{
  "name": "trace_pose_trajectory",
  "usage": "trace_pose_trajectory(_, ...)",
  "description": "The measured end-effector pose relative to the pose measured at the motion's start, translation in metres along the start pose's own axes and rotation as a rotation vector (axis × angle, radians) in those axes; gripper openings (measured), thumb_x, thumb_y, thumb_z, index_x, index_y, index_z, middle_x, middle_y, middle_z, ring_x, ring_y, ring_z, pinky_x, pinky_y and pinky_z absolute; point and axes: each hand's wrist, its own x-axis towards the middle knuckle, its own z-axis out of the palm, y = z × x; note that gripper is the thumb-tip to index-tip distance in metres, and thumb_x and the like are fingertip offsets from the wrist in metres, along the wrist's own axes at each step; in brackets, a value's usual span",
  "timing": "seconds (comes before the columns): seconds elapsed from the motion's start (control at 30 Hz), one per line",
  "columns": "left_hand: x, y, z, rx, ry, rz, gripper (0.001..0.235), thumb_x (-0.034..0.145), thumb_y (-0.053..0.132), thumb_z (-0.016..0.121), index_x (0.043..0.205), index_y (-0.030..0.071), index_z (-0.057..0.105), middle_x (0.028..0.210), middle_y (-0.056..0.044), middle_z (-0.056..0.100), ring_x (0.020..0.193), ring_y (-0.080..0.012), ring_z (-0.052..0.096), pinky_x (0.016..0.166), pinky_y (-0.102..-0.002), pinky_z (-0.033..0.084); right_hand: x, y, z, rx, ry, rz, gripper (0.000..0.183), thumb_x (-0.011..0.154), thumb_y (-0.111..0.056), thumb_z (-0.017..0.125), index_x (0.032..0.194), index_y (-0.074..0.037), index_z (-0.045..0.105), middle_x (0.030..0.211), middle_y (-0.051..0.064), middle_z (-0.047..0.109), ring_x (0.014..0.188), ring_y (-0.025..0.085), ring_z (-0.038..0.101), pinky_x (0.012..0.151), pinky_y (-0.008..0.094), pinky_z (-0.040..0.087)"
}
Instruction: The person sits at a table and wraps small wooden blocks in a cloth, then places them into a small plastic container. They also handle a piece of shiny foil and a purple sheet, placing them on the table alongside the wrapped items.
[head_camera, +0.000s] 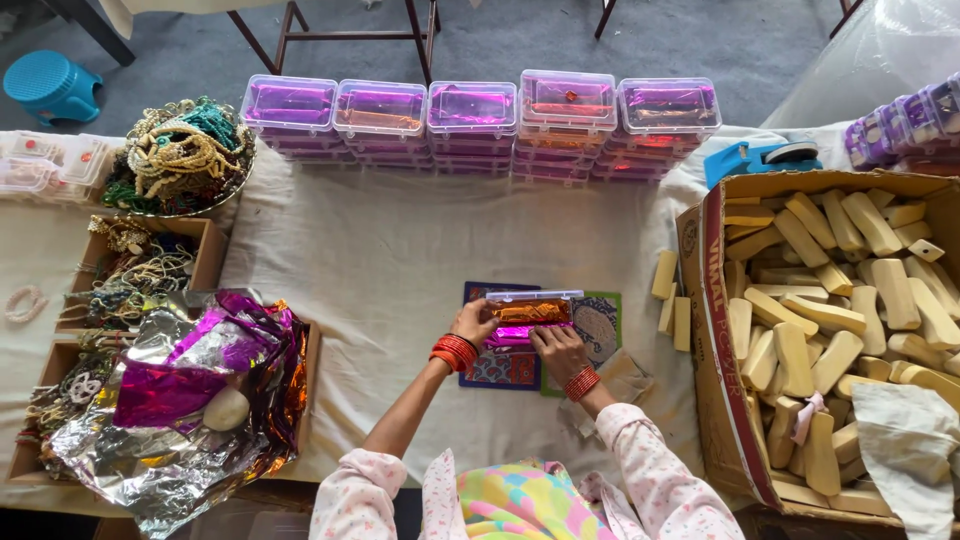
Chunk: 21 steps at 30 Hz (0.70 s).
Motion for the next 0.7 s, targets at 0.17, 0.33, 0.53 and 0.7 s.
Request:
trace_pose_trajectory(0.17,-0.019,0.002,0.019,0.136,0.068,0.265,0.026,0.084,0.004,0.072,0.109,0.004,0.073,0.104,-0.018,0.075,0.097,-0.0318,0.073,0.088,-0.041,0.060,0.000,0.003,-0.001,0.004,-0.024,0.023,0.027,0.084,-0.011,0.067,0.110,-0.010,0.076,0.113,0.008,0.076,0.101,0.024,0.072,0.089,0.042,0.058)
trace_pose_trajectory(0.33,-0.008,-0.025,0.053,0.507,0.093,0.387,0.005,0.086,0.002,0.071,0.091,0.003,0.074,0.096,-0.022,0.070,0.097,-0.0396,0.066,0.086,-0.048,0.057,0.000,0.005,0.004,0.026,0.002,0.042,0.027,0.084,-0.010,0.066,0.110,-0.011,0.074,0.113,0.009,0.074,0.102,0.024,0.071,0.088,0.041,0.056)
trace_pose_trajectory(0.53,-0.018,-0.014,0.060,0.548,0.170,0.593,0.025,0.077,-0.008,0.060,0.098,0.001,0.070,0.101,-0.022,0.070,0.096,-0.0415,0.065,0.078,-0.049,0.058,0.001,0.006,0.035,0.010,-0.005,0.149,0.019,0.085,-0.009,0.067,0.102,-0.016,0.072,0.101,0.008,0.074,0.086,0.023,0.073,0.064,0.035,0.061)
trace_pose_trajectory(0.7,-0.003,-0.038,0.083,0.791,0.041,0.467,0.013,0.086,-0.004,0.061,0.094,0.002,0.069,0.089,-0.020,0.070,0.083,-0.0357,0.072,0.069,-0.045,0.062,-0.007,0.015,0.073,0.001,-0.427,0.230,0.034,0.092,-0.001,0.063,0.122,-0.017,0.058,0.078,0.010,0.070,0.065,0.022,0.070,0.050,0.034,0.057)
